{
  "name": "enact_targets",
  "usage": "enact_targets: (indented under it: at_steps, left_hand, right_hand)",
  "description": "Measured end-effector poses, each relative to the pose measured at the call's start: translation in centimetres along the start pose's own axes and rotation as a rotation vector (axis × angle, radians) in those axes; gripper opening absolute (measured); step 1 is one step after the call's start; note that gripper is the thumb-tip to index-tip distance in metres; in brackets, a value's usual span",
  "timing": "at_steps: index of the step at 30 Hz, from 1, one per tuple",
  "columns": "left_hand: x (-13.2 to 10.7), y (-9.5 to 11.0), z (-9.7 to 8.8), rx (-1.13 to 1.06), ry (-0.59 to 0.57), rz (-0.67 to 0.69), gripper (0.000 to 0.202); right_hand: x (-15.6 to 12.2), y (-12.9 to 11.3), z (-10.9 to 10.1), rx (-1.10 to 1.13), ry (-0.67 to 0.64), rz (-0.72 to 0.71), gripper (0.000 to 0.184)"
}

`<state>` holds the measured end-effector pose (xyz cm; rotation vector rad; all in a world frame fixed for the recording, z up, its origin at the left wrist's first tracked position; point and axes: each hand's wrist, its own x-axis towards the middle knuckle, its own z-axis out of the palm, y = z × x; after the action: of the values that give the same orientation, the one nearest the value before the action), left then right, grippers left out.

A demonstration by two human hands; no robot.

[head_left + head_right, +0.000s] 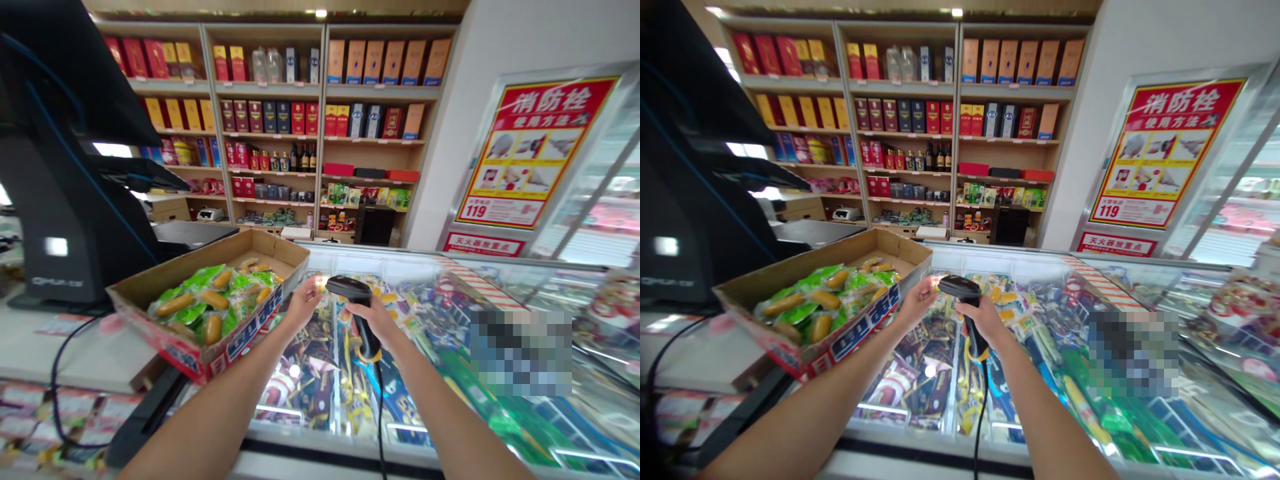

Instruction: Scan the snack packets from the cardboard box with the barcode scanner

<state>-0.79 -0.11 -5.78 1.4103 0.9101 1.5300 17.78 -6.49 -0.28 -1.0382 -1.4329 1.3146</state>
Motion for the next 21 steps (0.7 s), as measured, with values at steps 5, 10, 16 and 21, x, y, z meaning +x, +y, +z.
enact_targets:
  at_steps: [5,10,16,21]
  left_hand:
    - [-0.1,-0.3,0.2,-0.049,0.064,-0.082,0.048]
    - [-0.3,0.1,0.2,-0.013,0.159,-0.181,0.043]
    - [0.8,1.4,1.3,-0.016,0.176,-0.259,0.035]
    - [3.0,2.3,3.8,0.188,0.127,-0.261,0.019]
  right_hand:
    - [0.2,0.0,-0.3,0.035,0.025,-0.009,0.025]
    - [0.7,0.3,-1.0,0.069,0.108,-0.005,0.024]
    - [1.0,0.2,-1.4,0.088,0.19,-0.038,0.022]
    - [0.8,-0.4,-1.5,0.105,0.232,-0.063,0.021]
